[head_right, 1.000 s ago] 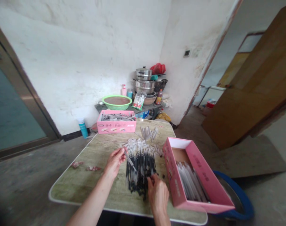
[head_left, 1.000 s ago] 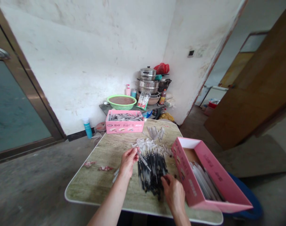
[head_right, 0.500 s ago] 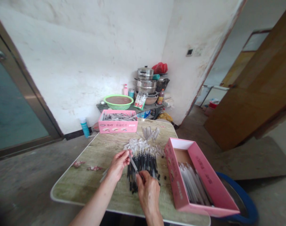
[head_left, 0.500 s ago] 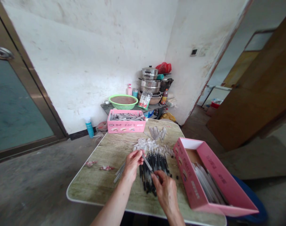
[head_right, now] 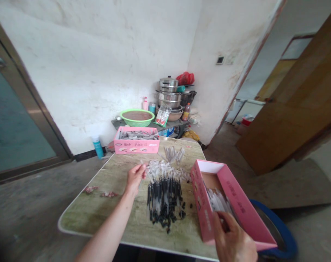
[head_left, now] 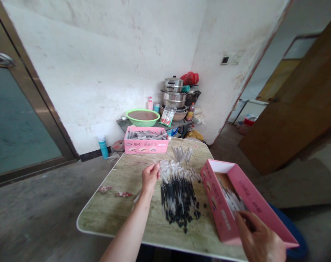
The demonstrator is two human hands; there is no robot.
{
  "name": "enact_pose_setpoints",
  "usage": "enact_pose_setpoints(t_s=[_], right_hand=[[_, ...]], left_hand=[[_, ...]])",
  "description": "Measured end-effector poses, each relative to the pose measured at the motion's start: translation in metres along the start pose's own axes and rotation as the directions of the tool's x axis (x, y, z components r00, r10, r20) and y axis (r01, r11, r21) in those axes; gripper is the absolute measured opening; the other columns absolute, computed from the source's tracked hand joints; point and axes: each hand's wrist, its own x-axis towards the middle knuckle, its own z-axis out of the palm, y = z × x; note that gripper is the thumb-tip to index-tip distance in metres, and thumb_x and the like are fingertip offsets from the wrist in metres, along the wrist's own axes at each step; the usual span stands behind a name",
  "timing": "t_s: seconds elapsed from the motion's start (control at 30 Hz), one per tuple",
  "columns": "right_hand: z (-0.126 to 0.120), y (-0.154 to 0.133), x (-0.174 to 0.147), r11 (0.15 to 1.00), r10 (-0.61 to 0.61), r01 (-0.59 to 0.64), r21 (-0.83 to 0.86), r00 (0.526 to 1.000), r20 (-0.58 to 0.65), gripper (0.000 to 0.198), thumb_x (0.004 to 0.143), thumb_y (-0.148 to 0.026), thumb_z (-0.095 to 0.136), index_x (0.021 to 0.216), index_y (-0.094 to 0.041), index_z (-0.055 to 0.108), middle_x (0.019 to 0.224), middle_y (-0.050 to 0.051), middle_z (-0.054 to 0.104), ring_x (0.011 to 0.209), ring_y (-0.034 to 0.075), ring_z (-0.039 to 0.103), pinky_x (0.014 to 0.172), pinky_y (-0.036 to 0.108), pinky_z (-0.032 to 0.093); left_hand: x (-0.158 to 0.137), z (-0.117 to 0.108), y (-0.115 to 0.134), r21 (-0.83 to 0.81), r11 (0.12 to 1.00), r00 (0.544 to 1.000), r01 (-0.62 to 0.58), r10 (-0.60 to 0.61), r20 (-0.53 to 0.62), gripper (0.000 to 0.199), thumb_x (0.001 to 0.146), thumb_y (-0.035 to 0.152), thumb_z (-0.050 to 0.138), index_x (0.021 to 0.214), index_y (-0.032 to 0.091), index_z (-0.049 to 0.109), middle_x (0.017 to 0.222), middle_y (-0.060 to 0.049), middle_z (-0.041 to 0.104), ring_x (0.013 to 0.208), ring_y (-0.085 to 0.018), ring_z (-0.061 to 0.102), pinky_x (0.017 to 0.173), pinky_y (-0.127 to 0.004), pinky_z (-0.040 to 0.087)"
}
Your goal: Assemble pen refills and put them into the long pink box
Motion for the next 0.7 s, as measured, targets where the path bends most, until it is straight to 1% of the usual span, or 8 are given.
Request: enact_pose_setpoints(t_s=[0.1, 0.2, 0.23, 0.3, 0.4, 0.47, 0.57, 0.7], right_hand=[[-0.008, 0.007, 0.014, 0.977, 0.084, -0.091, -0.195, 0.996, -0.043, 0.033, 0.073, -0.052, 0.058, 0.078, -0.024, 0.075, 0.059, 0.013, 0.07, 0.042, 0.027, 0.06, 0.038, 0.03, 0.036], [-0.009, 0.004, 0.011, 0.961, 0.119, -0.138, -0.238, 0.989, -0.092, 0.046, 0.074, -0.059, 0.054, 0.093, -0.023, 0.075, 0.06, 0.016, 0.07, 0.041, 0.029, 0.059, 0.038, 0.033, 0.037], [-0.008, 0.002, 0.007, 0.968, 0.111, -0.136, -0.213, 0.986, -0.123, 0.051, 0.074, -0.061, 0.052, 0.099, -0.022, 0.073, 0.061, 0.016, 0.07, 0.043, 0.03, 0.06, 0.039, 0.033, 0.038], [-0.002, -0.005, -0.004, 0.995, 0.051, -0.064, -0.081, 0.987, -0.155, 0.055, 0.076, -0.063, 0.05, 0.103, -0.021, 0.071, 0.065, 0.014, 0.072, 0.051, 0.031, 0.065, 0.043, 0.033, 0.043], [0.016, -0.022, -0.023, 0.972, -0.102, 0.111, 0.208, 0.993, -0.055, 0.049, 0.078, -0.062, 0.051, 0.095, -0.021, 0.072, 0.071, 0.01, 0.074, 0.063, 0.027, 0.069, 0.051, 0.028, 0.049], [0.034, -0.036, -0.033, 0.926, -0.186, 0.17, 0.336, 0.982, 0.017, 0.045, 0.079, -0.06, 0.052, 0.088, -0.02, 0.072, 0.074, 0.009, 0.075, 0.065, 0.025, 0.07, 0.056, 0.025, 0.052], [0.06, -0.056, -0.046, 0.885, -0.263, 0.211, 0.415, 0.962, 0.07, 0.045, 0.082, -0.058, 0.05, 0.084, -0.019, 0.072, 0.076, 0.009, 0.075, 0.066, 0.024, 0.07, 0.058, 0.024, 0.052], [0.079, -0.077, -0.058, 0.853, -0.346, 0.244, 0.462, 0.926, 0.149, 0.045, 0.086, -0.054, 0.047, 0.088, -0.017, 0.072, 0.078, 0.011, 0.074, 0.066, 0.024, 0.07, 0.059, 0.025, 0.051]], left_hand=[[0.007, 0.02, -0.015, 0.111, 0.994, 0.999, -0.017, 0.011, 0.047, 0.03, 0.062, 0.038, 0.074, 0.079, 0.012, 0.072, 0.052, 0.001, 0.06, 0.039, -0.009, 0.049, 0.039, -0.018, 0.036], [0.017, 0.018, -0.017, 0.208, 0.976, 0.998, -0.058, 0.05, 0.045, 0.033, 0.059, 0.025, 0.075, 0.09, 0.015, 0.071, 0.068, -0.003, 0.069, 0.044, -0.011, 0.056, 0.043, -0.021, 0.041], [0.02, 0.011, -0.014, 0.24, 0.968, 0.997, -0.08, 0.073, 0.039, 0.037, 0.058, 0.022, 0.075, 0.095, 0.016, 0.071, 0.076, -0.005, 0.071, 0.049, -0.013, 0.059, 0.046, -0.021, 0.043], [0.021, -0.012, -0.005, 0.308, 0.943, 0.992, -0.129, 0.126, 0.029, 0.039, 0.06, 0.019, 0.073, 0.099, 0.018, 0.07, 0.087, -0.008, 0.072, 0.062, -0.016, 0.064, 0.053, -0.023, 0.047], [0.015, -0.05, 0.011, 0.429, 0.884, 0.981, -0.185, 0.189, 0.033, 0.025, 0.063, 0.02, 0.069, 0.088, 0.018, 0.073, 0.085, -0.009, 0.073, 0.076, -0.021, 0.065, 0.065, -0.026, 0.048], [0.007, -0.067, 0.017, 0.514, 0.832, 0.977, -0.207, 0.204, 0.064, 0.013, 0.064, 0.019, 0.068, 0.076, 0.02, 0.073, 0.078, -0.007, 0.072, 0.075, -0.022, 0.064, 0.069, -0.028, 0.046], [-0.005, -0.074, 0.016, 0.623, 0.748, 0.973, -0.229, 0.184, 0.137, 0.005, 0.064, 0.017, 0.068, 0.065, 0.021, 0.071, 0.068, -0.005, 0.07, 0.067, -0.021, 0.062, 0.068, -0.028, 0.042], [-0.01, -0.058, 0.002, 0.714, 0.661, 0.973, -0.23, 0.16, 0.166, 0.006, 0.061, 0.017, 0.073, 0.064, 0.021, 0.068, 0.075, -0.004, 0.068, 0.071, -0.02, 0.06, 0.07, -0.028, 0.038]])
